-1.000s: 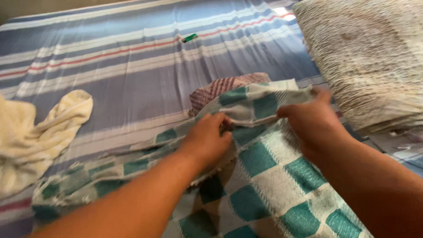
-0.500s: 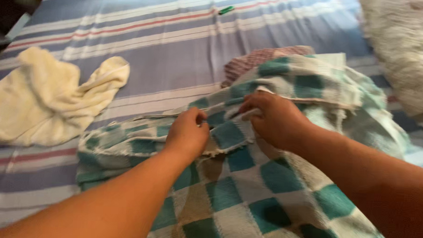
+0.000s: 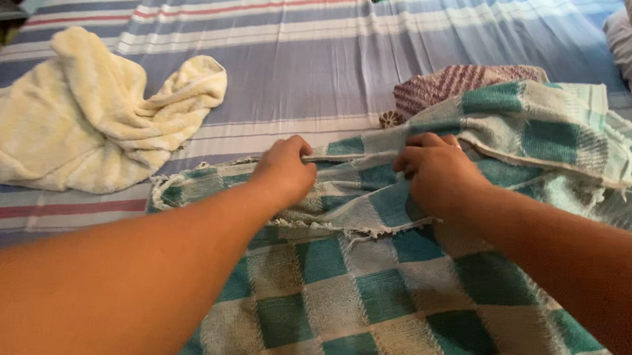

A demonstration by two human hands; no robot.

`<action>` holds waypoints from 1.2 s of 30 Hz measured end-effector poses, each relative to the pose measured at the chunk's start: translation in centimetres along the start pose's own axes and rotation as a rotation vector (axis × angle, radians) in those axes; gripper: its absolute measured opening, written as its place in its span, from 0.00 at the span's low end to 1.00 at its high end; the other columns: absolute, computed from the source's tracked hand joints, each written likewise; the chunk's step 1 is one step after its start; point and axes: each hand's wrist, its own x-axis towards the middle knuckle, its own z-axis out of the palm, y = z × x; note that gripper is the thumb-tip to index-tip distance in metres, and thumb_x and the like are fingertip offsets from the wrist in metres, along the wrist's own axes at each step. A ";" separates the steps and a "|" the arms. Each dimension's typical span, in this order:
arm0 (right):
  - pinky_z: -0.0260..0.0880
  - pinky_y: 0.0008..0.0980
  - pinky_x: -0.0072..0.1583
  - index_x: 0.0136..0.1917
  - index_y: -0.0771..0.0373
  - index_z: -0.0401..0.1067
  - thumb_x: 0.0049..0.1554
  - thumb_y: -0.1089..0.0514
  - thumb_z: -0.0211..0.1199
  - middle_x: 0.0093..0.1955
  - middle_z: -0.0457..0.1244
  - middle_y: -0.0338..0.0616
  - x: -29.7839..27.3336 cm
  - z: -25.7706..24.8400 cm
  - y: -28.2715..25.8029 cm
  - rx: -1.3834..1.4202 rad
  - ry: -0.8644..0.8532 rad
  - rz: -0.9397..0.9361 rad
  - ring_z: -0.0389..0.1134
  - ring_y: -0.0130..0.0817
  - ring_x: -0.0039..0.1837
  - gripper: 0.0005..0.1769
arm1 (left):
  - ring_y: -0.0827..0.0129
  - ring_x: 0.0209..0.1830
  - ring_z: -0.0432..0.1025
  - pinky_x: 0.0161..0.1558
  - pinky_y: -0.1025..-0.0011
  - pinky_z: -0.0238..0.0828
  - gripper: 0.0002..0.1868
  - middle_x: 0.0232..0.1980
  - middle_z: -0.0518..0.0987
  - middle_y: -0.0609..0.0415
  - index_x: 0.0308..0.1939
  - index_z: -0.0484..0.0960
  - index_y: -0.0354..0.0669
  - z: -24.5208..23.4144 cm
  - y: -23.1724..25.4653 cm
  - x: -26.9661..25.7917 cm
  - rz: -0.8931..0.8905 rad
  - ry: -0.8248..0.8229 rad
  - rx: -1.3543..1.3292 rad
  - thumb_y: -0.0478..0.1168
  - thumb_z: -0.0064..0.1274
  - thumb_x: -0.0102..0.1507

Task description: The person folds a purple patterned towel, then a green and white checkered towel, and finally a cream towel on a bed. Each towel is smoothed, folded into a compact rectangle, and placed on the bed.

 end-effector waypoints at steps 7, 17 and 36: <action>0.71 0.41 0.63 0.51 0.56 0.79 0.53 0.68 0.59 0.58 0.67 0.45 1.4 -0.1 0.3 -0.050 0.060 0.051 0.70 0.44 0.58 0.15 | 0.47 0.64 0.71 0.65 0.55 0.69 0.17 0.64 0.76 0.45 0.57 0.80 0.51 0.4 -4.5 2.4 -0.253 -0.134 0.053 0.43 0.52 0.64; 0.69 0.45 0.61 0.47 0.56 0.81 0.51 0.61 0.66 0.65 0.61 0.44 0.5 1.1 0.2 -0.032 0.141 0.116 0.67 0.49 0.60 0.10 | 0.47 0.59 0.74 0.59 0.52 0.72 0.18 0.58 0.78 0.47 0.54 0.82 0.55 0.2 -5.6 2.7 -0.159 -0.226 0.192 0.37 0.53 0.60; 0.72 0.40 0.41 0.55 0.63 0.70 0.62 0.63 0.59 0.46 0.65 0.48 -4.6 -2.2 1.9 0.049 0.298 0.040 0.68 0.39 0.41 0.07 | 0.45 0.44 0.75 0.45 0.50 0.72 0.10 0.49 0.75 0.45 0.47 0.80 0.47 -4.9 -4.3 -8.8 0.008 0.233 0.016 0.37 0.54 0.62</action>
